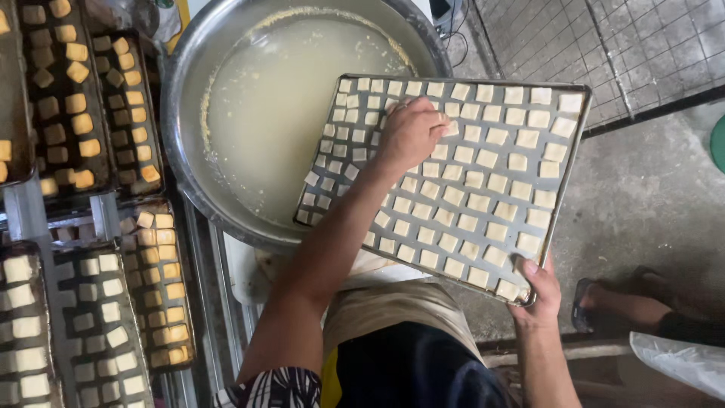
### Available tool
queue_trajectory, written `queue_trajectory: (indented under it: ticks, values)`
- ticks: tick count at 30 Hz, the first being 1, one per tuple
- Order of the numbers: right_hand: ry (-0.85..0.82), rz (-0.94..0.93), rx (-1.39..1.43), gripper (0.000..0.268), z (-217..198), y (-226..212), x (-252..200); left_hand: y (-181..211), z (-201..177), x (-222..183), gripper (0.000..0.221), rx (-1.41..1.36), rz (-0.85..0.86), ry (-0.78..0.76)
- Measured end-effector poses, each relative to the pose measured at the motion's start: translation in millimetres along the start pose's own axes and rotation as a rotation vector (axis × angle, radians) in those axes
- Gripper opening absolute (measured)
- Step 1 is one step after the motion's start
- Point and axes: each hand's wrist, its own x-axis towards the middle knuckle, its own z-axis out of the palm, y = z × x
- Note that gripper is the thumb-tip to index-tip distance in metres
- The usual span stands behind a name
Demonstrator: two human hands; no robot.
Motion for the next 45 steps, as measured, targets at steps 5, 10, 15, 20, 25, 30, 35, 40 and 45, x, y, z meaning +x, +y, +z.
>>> queue_trajectory:
  ticks: [5,10,15,20,25,30,35,40,45]
  values:
    - [0.010,0.028,-0.013,0.082,-11.2,3.2,1.3,-32.1,-14.1,-1.2,0.007,-0.055,-0.108,0.149]
    - [0.015,0.044,0.011,0.089,-31.1,10.1,0.5,-135.8,-108.6,-54.6,0.020,0.256,-0.714,0.026]
    - [-0.004,0.031,0.091,0.084,-47.4,10.6,-6.6,-197.1,-144.2,-126.9,0.038,0.472,-1.383,-0.188]
    - [0.038,0.045,-0.030,0.090,-28.6,2.0,-3.9,-187.0,-127.8,-119.7,0.027,-0.154,-1.400,0.213]
    - [0.047,0.075,-0.048,0.093,-20.8,5.5,0.0,-54.5,-117.7,-30.9,0.053,-0.404,-0.958,-0.098]
    - [-0.050,0.079,-0.013,0.077,-15.1,12.5,5.5,30.6,-53.5,61.0,0.035,-1.422,-1.007,-0.114]
    - [-0.100,0.093,-0.024,0.090,-2.8,13.1,11.5,112.8,-22.8,122.3,0.056,-1.211,-0.767,-0.339]
    - [-0.094,0.133,0.006,0.090,-14.6,13.2,18.2,158.5,-5.6,158.0,0.051,-0.890,-0.700,-0.373]
    - [-0.063,0.153,0.019,0.092,-19.1,15.6,20.6,187.6,-16.8,148.5,0.043,-0.492,-0.649,-0.547]
